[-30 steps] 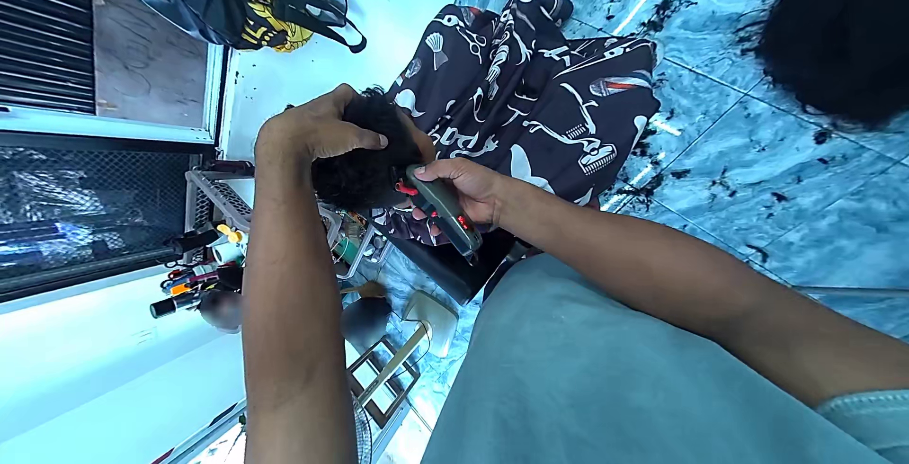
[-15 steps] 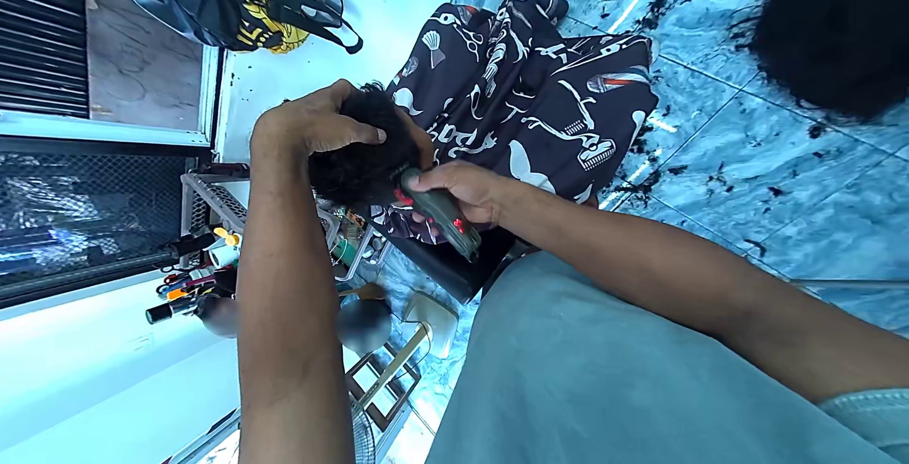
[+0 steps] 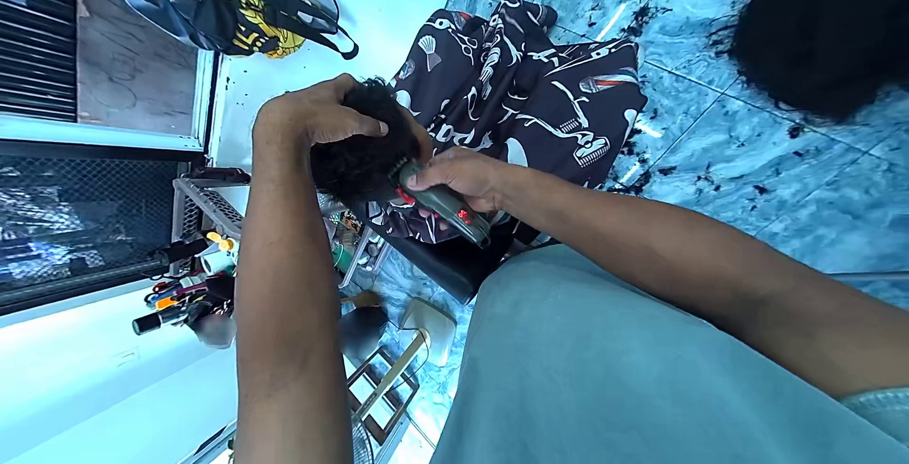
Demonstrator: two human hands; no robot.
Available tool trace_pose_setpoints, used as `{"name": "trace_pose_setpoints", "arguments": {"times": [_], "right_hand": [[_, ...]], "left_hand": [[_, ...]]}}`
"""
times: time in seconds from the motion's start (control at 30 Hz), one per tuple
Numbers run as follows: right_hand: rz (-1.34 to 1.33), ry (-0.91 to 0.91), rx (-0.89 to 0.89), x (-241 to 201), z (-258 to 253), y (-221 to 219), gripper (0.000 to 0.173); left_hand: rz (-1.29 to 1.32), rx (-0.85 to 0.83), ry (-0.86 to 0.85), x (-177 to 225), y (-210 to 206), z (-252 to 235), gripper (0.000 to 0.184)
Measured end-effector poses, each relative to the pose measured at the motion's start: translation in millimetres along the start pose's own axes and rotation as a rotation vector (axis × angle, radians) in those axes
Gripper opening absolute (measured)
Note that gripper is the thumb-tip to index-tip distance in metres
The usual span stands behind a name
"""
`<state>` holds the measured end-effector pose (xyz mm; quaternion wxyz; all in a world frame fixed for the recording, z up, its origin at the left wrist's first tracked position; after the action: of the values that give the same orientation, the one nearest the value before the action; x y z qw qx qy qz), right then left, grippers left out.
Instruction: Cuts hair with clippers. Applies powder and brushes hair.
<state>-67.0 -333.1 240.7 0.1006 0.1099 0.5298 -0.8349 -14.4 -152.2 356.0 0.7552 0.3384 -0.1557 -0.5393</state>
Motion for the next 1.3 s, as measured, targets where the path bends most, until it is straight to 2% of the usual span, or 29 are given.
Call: {"name": "trace_pose_setpoints", "arguments": {"times": [0.1, 0.2, 0.27, 0.37, 0.43, 0.5, 0.67, 0.73, 0.83, 0.97, 1.07, 1.17, 1.23, 1.3], "right_hand": [[-0.009, -0.042, 0.024, 8, -1, 7, 0.031], [-0.107, 0.022, -0.086, -1, -1, -2, 0.034], [0.102, 0.123, 0.003, 3, 0, -2, 0.030], [0.606, 0.219, 0.246, 24, -10, 21, 0.042], [0.734, 0.262, 0.296, 28, -20, 33, 0.047], [0.699, 0.282, 0.270, 28, -22, 33, 0.045], [0.205, 0.239, 0.152, 24, -11, 5, 0.038], [0.223, 0.275, 0.152, 23, -8, -5, 0.042], [0.393, 0.264, 0.245, 30, -8, -4, 0.042], [0.245, 0.263, 0.148, 23, -7, -17, 0.041], [0.477, 0.169, 0.138, 25, 1, -8, 0.037], [0.794, 0.061, 0.268, 18, 7, 44, 0.036], [0.955, 0.122, 0.308, -8, 3, 68, 0.040], [1.098, 0.216, 0.279, -40, -7, 71, 0.041]], "left_hand": [[0.000, 0.005, -0.032, 1, 0, -2, 0.061], [0.012, 0.013, -0.026, 1, -1, 0, 0.060], [0.021, 0.020, -0.018, 1, 0, 2, 0.060], [0.010, 0.023, -0.020, 0, 1, 1, 0.060], [0.003, 0.026, -0.026, -2, 0, 0, 0.061], [0.015, 0.026, -0.030, -6, -3, 2, 0.061], [0.043, 0.039, -0.055, -12, -4, 5, 0.059], [0.041, 0.039, -0.063, -15, -6, 6, 0.059], [0.052, 0.055, -0.064, -18, -7, 9, 0.059], [0.057, 0.058, -0.073, -23, -9, 10, 0.061], [0.094, 0.069, -0.079, -21, -10, 17, 0.060], [0.114, 0.083, -0.070, -16, -13, 27, 0.061], [0.131, 0.075, -0.078, -13, -16, 30, 0.059], [0.154, 0.069, -0.082, -12, -20, 31, 0.059]]}}
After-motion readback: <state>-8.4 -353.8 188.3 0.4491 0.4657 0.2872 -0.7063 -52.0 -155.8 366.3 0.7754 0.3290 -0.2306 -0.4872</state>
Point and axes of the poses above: each hand's wrist, its own z-axis away from the middle knuckle, its own y-axis out of the back of the hand, x = y × z, the point moved 6 cm from there along -z, towards the middle knuckle, and after that the axes turned 15 degrees about -z, right-handed, at the moved point
